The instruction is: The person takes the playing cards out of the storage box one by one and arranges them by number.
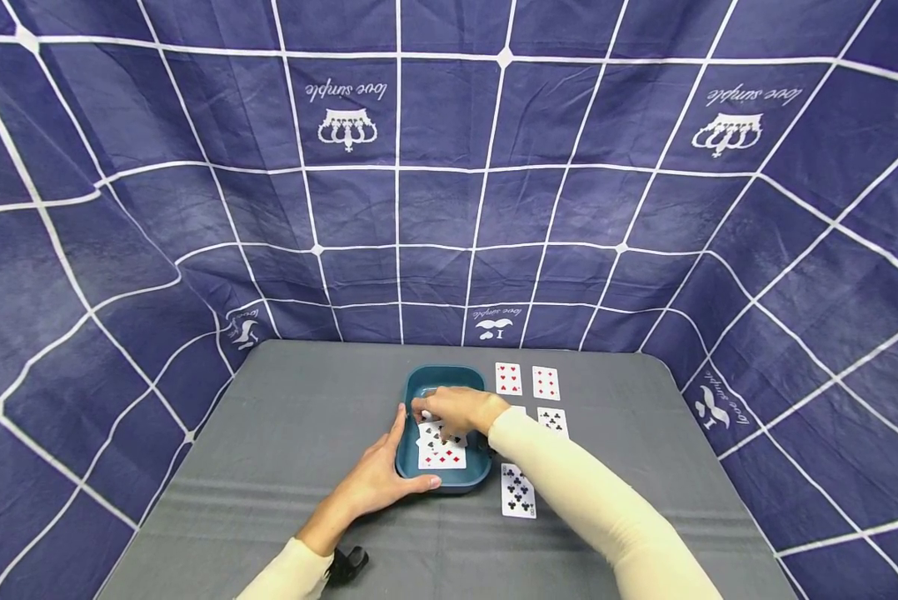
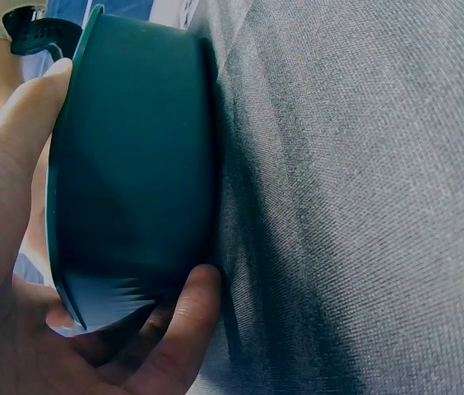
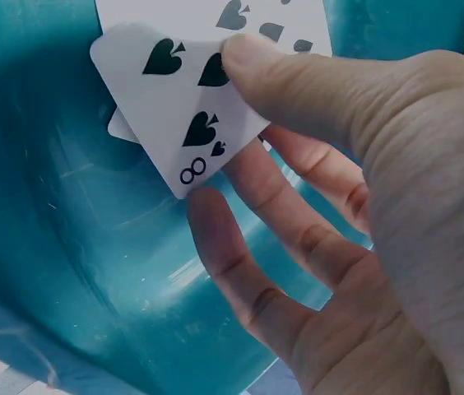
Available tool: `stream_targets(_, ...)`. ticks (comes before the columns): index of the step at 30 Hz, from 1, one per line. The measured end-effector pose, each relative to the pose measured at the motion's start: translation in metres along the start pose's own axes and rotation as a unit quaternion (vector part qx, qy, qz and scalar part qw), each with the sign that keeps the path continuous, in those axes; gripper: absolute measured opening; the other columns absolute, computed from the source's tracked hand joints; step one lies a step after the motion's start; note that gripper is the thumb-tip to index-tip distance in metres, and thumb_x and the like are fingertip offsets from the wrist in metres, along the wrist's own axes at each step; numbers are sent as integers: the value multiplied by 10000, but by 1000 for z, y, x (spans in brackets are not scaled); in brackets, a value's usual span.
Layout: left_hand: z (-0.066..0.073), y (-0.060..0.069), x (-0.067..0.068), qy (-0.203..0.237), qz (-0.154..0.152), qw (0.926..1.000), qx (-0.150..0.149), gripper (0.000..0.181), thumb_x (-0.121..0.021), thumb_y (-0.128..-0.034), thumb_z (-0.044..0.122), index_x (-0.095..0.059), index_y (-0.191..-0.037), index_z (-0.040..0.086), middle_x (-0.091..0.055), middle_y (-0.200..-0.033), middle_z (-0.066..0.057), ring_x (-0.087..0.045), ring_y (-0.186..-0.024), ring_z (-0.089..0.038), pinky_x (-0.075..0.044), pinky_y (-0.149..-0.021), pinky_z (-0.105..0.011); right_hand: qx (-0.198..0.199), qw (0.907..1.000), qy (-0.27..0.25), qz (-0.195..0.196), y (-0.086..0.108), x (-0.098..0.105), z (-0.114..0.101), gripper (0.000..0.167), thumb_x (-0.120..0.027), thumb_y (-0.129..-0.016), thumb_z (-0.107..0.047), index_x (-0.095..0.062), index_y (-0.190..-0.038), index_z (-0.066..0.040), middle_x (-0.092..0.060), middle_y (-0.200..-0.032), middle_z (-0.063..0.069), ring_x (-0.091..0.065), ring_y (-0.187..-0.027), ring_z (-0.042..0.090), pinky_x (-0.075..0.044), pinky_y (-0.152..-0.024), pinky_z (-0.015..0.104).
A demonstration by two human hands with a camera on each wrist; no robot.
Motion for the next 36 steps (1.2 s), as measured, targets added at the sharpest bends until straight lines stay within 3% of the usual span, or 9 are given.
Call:
stream_targets(7,0,-1,2,15,18,10000,42,1445,-1000,-880,609,-48,-1901,237,-408,-1816,-377,-445,-1670,-602,-457,-1267,-789,79,9987,-496,-17,1,3,4,529,-871,-1005,35,-758,-1422,-269,-842,-1128,35,-730,-920,93,-618,-848,276)
stream_targets(17,0,1,1,16,47,10000,53,1454,-1001,-865,636,-66,-1901,225,-424,-1814,-362,-466,-1659,-591,-461,-1267,-785,383,9946,-957,81,4,7,9,497,-762,-1064,61,-793,-1465,-231,-858,-1144,54,-730,-960,81,-610,-883,240)
stream_targets(23,1,1,0,3,88,9999,55,1466,-1007,-854,638,-71,-1901,220,-439,-1806,-358,-494,-1643,-577,-480,-1260,-762,327,9895,-1398,136,10,8,16,480,-699,-1087,84,-775,-1479,-183,-826,-1086,74,-664,-892,67,-580,-846,229)
stream_targets(31,0,1,-1,-14,95,9999,43,1464,-1006,-859,633,-67,-1900,212,-440,-1797,-376,-488,-1640,-590,-473,-1265,-766,369,9800,-1840,668,21,15,24,438,-634,-1138,64,-727,-1515,-139,-808,-1151,56,-681,-951,97,-572,-883,246)
stream_targets(36,1,1,0,-17,108,9999,-14,1463,-1006,-860,633,-71,-1900,203,-462,-1790,-357,-522,-1620,-567,-484,-1261,-753,268,9681,-2356,813,30,16,30,468,-594,-1157,61,-687,-1577,-122,-745,-1188,99,-810,-814,288,-610,-716,233)
Point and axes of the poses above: each hand's wrist, its own y-axis away from the middle knuckle, its own x-axis out of the back of the hand, z = x × y, the point moved 6 cm from there along -y, towards the middle knuckle
